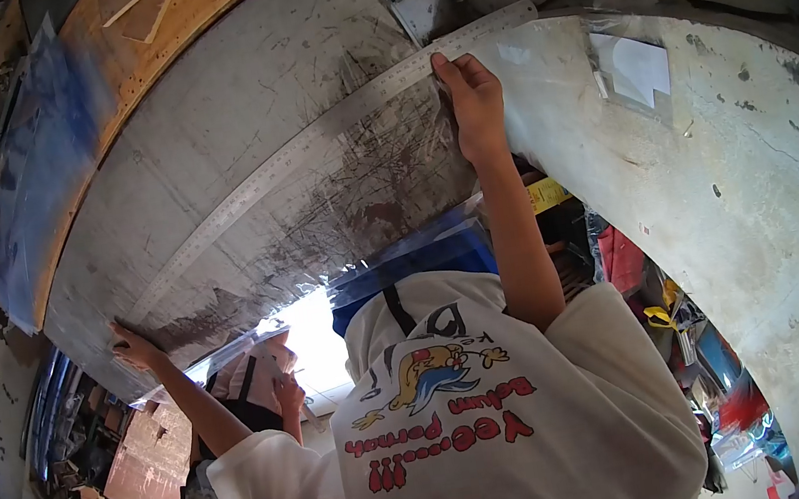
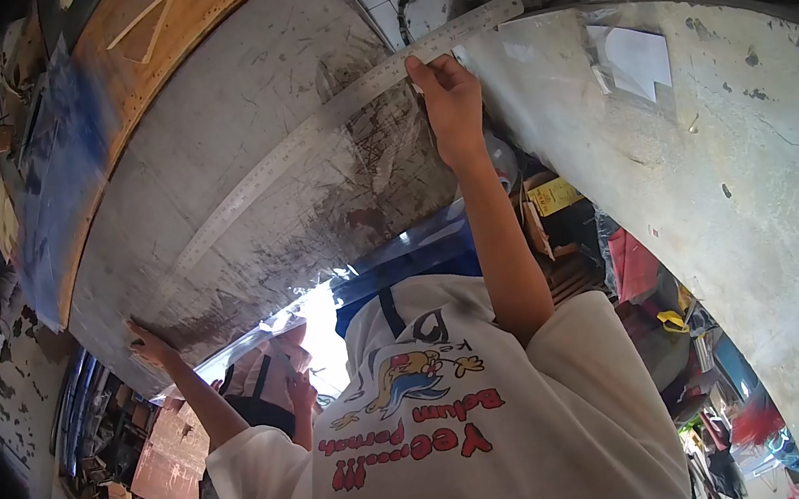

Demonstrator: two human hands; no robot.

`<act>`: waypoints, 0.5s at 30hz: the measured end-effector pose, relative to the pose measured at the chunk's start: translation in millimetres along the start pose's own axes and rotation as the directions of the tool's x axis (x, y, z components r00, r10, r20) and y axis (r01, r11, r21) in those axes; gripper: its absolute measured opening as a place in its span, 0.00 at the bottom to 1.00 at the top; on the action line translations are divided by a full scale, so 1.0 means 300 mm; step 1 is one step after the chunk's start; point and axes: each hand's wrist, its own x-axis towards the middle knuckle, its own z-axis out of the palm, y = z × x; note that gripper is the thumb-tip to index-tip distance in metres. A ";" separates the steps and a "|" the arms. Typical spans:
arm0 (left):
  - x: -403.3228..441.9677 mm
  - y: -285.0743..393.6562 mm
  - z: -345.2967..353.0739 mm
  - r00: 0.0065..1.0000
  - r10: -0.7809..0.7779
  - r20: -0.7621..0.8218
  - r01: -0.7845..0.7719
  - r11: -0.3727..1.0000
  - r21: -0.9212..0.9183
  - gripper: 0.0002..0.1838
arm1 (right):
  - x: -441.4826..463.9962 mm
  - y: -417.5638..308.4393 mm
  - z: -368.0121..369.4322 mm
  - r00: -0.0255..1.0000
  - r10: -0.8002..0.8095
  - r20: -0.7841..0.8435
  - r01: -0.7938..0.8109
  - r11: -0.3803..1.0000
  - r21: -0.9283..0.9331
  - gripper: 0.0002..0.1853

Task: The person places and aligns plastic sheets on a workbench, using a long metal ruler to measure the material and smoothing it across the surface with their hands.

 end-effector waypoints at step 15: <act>-0.027 0.030 -0.022 0.996 0.089 -0.022 -0.090 0.995 -0.038 0.60 | 0.008 0.030 0.001 0.997 -0.042 -0.057 0.043 0.999 0.022 0.11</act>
